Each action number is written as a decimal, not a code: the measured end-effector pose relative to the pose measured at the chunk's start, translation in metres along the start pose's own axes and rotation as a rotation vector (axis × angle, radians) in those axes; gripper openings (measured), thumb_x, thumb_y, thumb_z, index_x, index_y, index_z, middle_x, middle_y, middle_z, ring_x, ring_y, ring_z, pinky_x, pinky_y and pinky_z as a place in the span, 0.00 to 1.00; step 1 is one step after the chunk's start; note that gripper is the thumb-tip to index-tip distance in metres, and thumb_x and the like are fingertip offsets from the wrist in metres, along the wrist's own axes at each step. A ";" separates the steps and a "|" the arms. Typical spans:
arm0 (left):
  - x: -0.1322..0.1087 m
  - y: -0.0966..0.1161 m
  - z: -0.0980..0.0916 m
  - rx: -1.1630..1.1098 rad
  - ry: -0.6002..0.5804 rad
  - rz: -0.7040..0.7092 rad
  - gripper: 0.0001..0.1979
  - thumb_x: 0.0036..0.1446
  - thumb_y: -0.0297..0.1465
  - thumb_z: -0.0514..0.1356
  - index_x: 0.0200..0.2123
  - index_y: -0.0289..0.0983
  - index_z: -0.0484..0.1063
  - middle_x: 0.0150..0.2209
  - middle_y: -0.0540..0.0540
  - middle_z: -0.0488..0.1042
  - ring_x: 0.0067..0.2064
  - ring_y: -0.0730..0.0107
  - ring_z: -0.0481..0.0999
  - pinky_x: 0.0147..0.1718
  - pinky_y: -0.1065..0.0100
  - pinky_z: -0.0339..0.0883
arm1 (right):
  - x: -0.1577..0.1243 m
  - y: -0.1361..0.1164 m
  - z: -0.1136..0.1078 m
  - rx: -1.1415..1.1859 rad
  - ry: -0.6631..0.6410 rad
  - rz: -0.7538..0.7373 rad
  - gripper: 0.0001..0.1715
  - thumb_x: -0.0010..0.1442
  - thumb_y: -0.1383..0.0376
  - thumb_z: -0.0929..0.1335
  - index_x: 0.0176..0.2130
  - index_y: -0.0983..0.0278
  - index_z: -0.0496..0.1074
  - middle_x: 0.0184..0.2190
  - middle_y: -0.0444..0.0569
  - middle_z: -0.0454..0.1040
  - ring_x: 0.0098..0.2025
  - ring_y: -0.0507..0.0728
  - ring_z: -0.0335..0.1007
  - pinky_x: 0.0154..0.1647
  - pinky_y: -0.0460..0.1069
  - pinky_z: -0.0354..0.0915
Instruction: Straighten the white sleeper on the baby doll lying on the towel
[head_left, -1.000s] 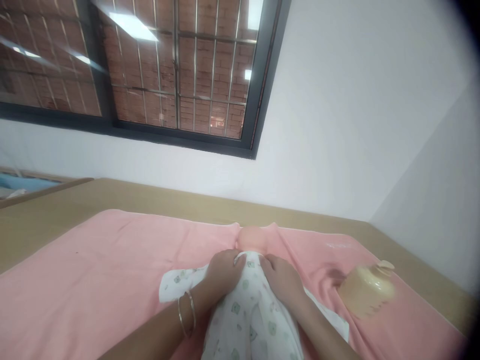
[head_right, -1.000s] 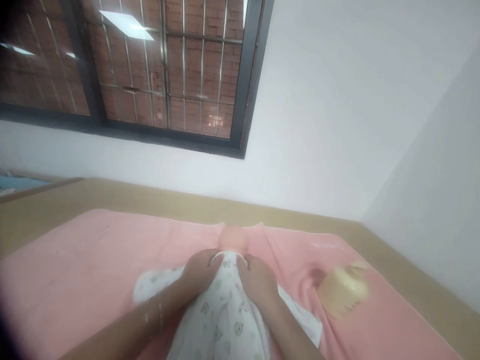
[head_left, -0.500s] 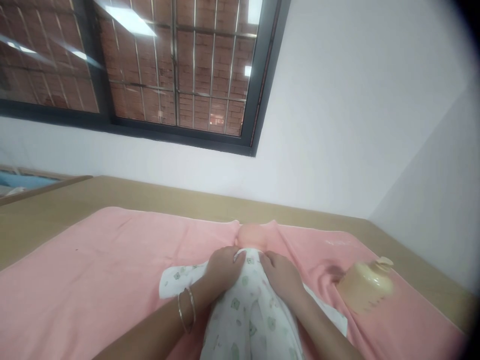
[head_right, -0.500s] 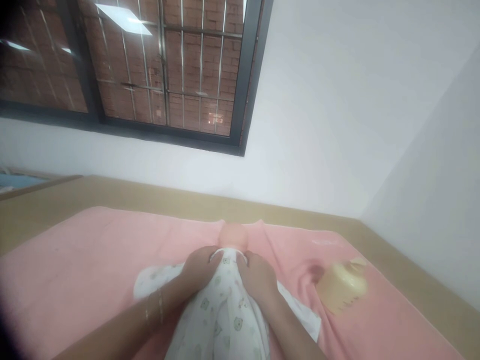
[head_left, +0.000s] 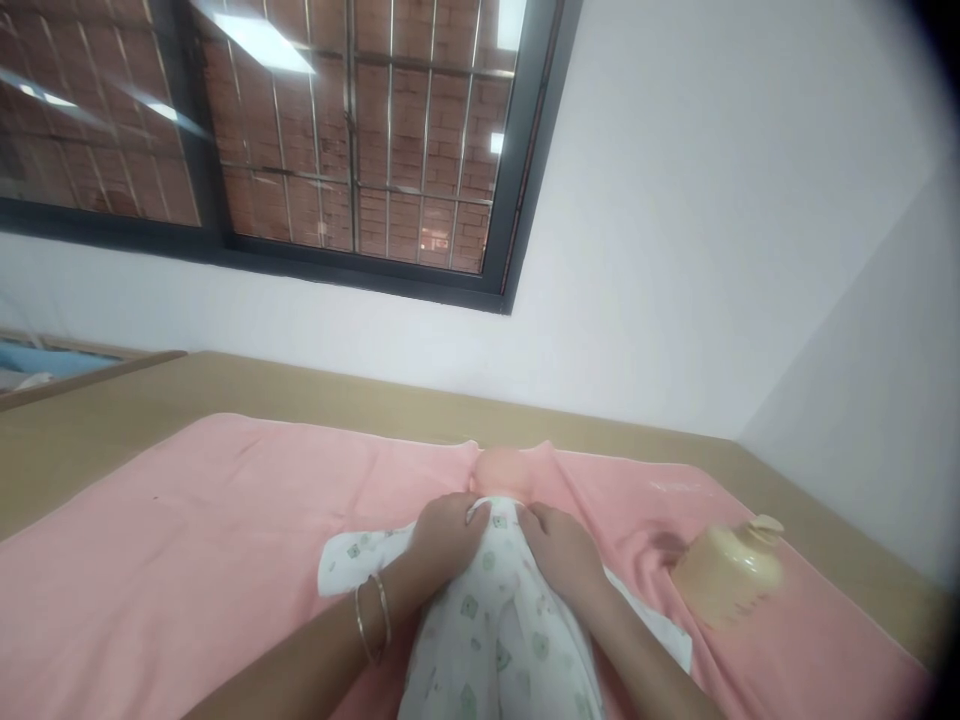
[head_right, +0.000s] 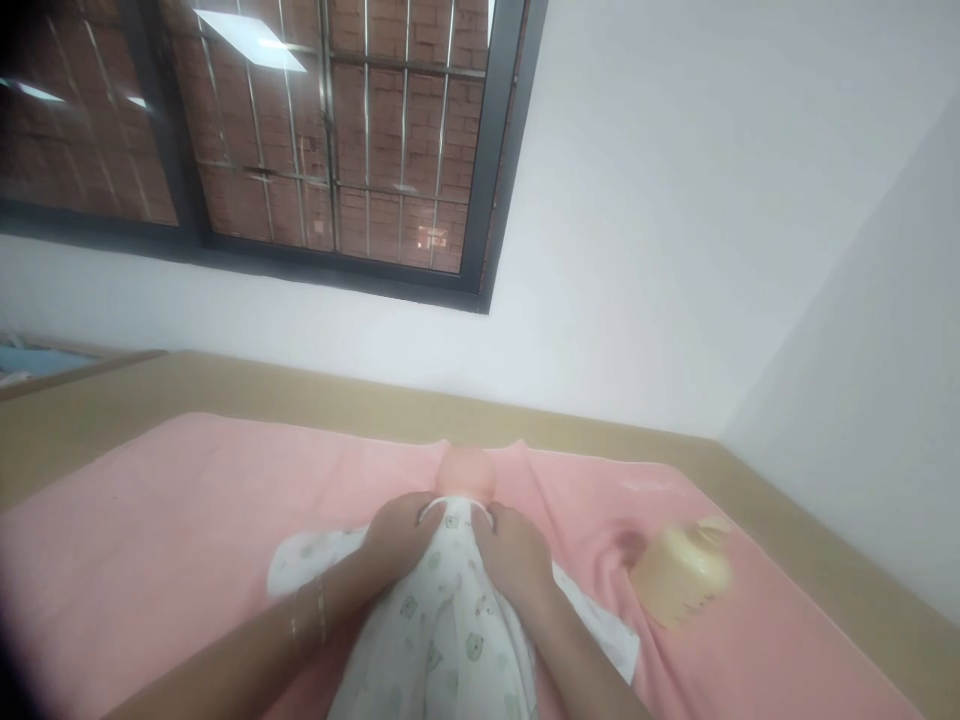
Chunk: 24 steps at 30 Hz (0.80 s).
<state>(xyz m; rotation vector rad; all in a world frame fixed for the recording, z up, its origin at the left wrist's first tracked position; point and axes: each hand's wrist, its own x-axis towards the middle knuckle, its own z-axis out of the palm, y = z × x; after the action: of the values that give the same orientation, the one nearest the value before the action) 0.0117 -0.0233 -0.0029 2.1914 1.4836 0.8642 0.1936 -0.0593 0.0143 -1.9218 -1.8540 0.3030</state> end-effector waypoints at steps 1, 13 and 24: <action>0.000 0.000 0.000 0.000 -0.006 -0.004 0.19 0.62 0.39 0.46 0.24 0.38 0.68 0.25 0.50 0.71 0.27 0.71 0.65 0.27 0.70 0.49 | 0.000 0.000 0.000 0.001 0.000 -0.002 0.29 0.65 0.49 0.52 0.31 0.61 0.70 0.30 0.49 0.74 0.31 0.55 0.66 0.27 0.46 0.49; 0.001 0.001 -0.001 0.027 -0.012 -0.017 0.19 0.61 0.40 0.46 0.23 0.37 0.66 0.24 0.50 0.70 0.26 0.71 0.65 0.27 0.70 0.50 | -0.003 0.000 0.000 -0.154 0.045 -0.069 0.32 0.67 0.50 0.49 0.33 0.62 0.72 0.28 0.50 0.74 0.28 0.54 0.66 0.27 0.46 0.49; 0.001 0.003 -0.001 0.112 0.014 -0.009 0.19 0.61 0.41 0.45 0.23 0.37 0.64 0.25 0.49 0.70 0.27 0.70 0.65 0.27 0.69 0.50 | -0.003 -0.007 0.001 -0.334 0.077 -0.079 0.31 0.68 0.54 0.51 0.32 0.65 0.72 0.28 0.54 0.74 0.28 0.56 0.68 0.27 0.47 0.50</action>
<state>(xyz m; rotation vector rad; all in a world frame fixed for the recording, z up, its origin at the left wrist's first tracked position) 0.0135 -0.0235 -0.0006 2.2601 1.5825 0.8138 0.1865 -0.0624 0.0160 -2.0300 -2.0238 -0.1137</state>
